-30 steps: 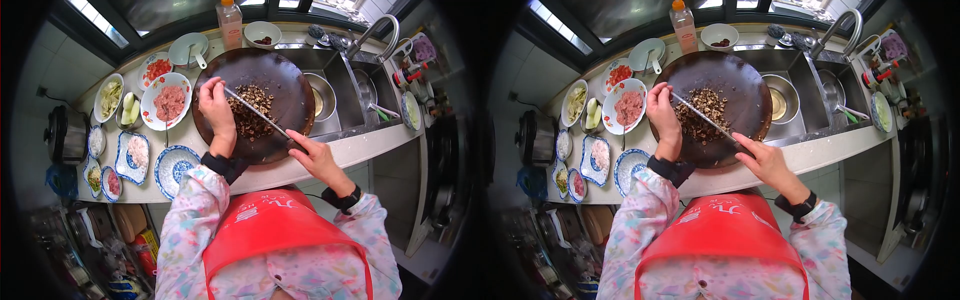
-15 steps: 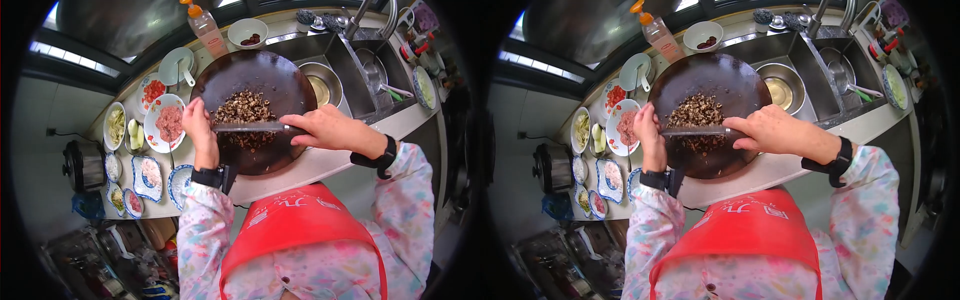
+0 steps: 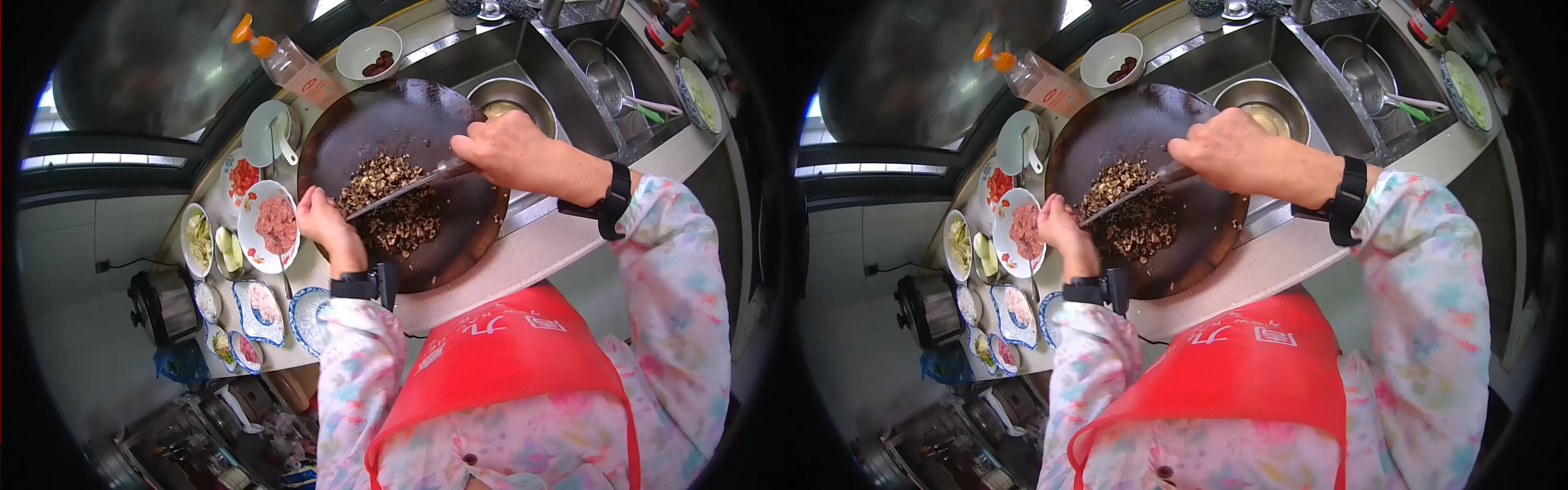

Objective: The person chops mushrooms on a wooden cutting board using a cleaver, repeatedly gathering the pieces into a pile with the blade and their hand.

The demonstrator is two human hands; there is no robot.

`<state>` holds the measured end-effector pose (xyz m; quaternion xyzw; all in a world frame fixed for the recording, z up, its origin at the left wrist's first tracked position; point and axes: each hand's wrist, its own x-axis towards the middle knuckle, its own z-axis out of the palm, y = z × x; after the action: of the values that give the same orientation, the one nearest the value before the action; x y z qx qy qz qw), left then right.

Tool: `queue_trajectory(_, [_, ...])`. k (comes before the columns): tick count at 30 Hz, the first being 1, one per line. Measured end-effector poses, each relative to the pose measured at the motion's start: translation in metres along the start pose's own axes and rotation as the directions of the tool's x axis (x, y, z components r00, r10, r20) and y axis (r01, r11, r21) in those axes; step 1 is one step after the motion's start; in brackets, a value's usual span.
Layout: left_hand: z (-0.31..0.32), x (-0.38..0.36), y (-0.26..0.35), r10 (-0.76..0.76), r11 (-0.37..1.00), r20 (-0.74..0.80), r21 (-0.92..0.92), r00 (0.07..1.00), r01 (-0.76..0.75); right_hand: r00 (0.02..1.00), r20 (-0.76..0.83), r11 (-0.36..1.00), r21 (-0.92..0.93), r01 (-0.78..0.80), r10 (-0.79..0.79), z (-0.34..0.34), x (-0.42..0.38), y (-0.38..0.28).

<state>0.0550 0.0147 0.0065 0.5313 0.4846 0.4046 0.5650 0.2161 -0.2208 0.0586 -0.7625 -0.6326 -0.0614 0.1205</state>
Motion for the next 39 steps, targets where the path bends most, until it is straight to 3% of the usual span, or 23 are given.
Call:
queue_trajectory(2, [0.008,-0.008,-0.014,0.154,0.987,-0.126,0.074,0.98,-0.146,0.999,0.004,0.995,0.099,-0.035,0.035,0.025,-0.022,0.012])
queue_trajectory(3, [0.014,-0.014,-0.009,0.242,0.969,-0.107,0.07,0.964,-0.236,1.0,0.004,0.994,0.106,-0.025,0.024,0.028,-0.026,0.009])
queue_trajectory(8, [-0.002,-0.007,0.025,-0.073,0.997,0.045,-0.03,0.996,0.074,0.999,-0.042,0.994,0.112,0.003,0.002,-0.009,-0.007,0.005])
queue_trajectory(9, [-0.01,0.002,0.013,0.019,0.999,0.03,-0.049,0.999,-0.018,0.999,-0.023,0.994,0.102,0.032,-0.03,-0.016,-0.006,-0.001])
queue_trajectory(11, [-0.022,0.0,-0.012,-0.06,0.998,0.081,0.018,0.995,0.058,1.0,-0.025,0.994,0.104,0.012,-0.009,-0.005,-0.01,-0.009])
queue_trajectory(12, [-0.015,-0.004,-0.018,0.049,0.998,-0.063,-0.026,0.997,-0.05,0.999,-0.039,0.996,0.091,-0.011,0.014,0.001,-0.01,-0.011])
queue_trajectory(15, [0.003,-0.018,-0.002,0.151,0.986,-0.053,0.073,0.987,-0.147,0.996,-0.025,0.983,0.159,-0.086,0.091,0.025,-0.032,-0.005])
queue_trajectory(17, [-0.001,-0.008,0.005,0.0,1.0,0.075,0.013,0.997,-0.001,0.994,-0.005,0.977,0.187,-0.103,0.106,0.025,-0.028,-0.002])
queue_trajectory(19, [-0.002,-0.011,0.025,0.077,0.996,-0.004,0.033,0.997,-0.077,0.995,0.039,0.958,0.269,-0.103,0.096,0.005,-0.021,0.001])
queue_trajectory(20, [-0.013,-0.014,0.036,0.04,0.999,0.055,-0.002,0.998,-0.04,0.997,-0.006,0.969,0.237,-0.068,0.072,-0.004,-0.024,-0.005])
queue_trajectory(23, [-0.04,-0.041,0.048,0.03,0.998,0.063,0.047,0.998,-0.033,0.992,0.053,0.962,0.244,-0.122,0.112,-0.016,-0.045,-0.036])
queue_trajectory(25, [-0.057,-0.059,0.04,-0.06,0.996,0.058,0.073,0.996,0.056,0.994,0.076,0.938,0.33,-0.101,0.08,-0.012,-0.06,-0.051])
queue_trajectory(28, [-0.067,-0.067,0.007,-0.157,0.987,-0.033,0.026,0.987,0.158,0.986,0.137,0.937,0.321,-0.138,0.098,0.011,-0.068,-0.059])
queue_trajectory(30, [-0.064,-0.063,0.007,-0.163,0.987,-0.053,0.005,0.985,0.163,0.999,-0.032,0.972,0.234,-0.03,0.039,0.019,-0.059,-0.051])
queue_trajectory(33, [-0.052,-0.041,0.021,-0.125,0.989,-0.015,-0.084,0.992,0.124,0.997,-0.081,0.991,0.129,0.023,-0.013,0.002,-0.033,-0.043])
queue_trajectory(35, [-0.047,-0.029,0.025,-0.022,0.987,-0.01,-0.157,1.0,0.02,0.995,-0.092,0.997,0.07,0.033,-0.026,-0.008,-0.014,-0.041])
queue_trajectory(37, [-0.037,-0.017,0.008,-0.018,0.991,-0.03,-0.129,0.999,0.014,0.994,-0.1,0.999,0.007,0.044,-0.044,-0.004,-0.01,-0.037])
queue_trajectory(39, [-0.027,-0.011,-0.013,0.071,0.997,-0.148,0.035,0.986,-0.067,0.998,-0.011,0.996,0.055,-0.064,0.065,0.021,-0.021,-0.034])
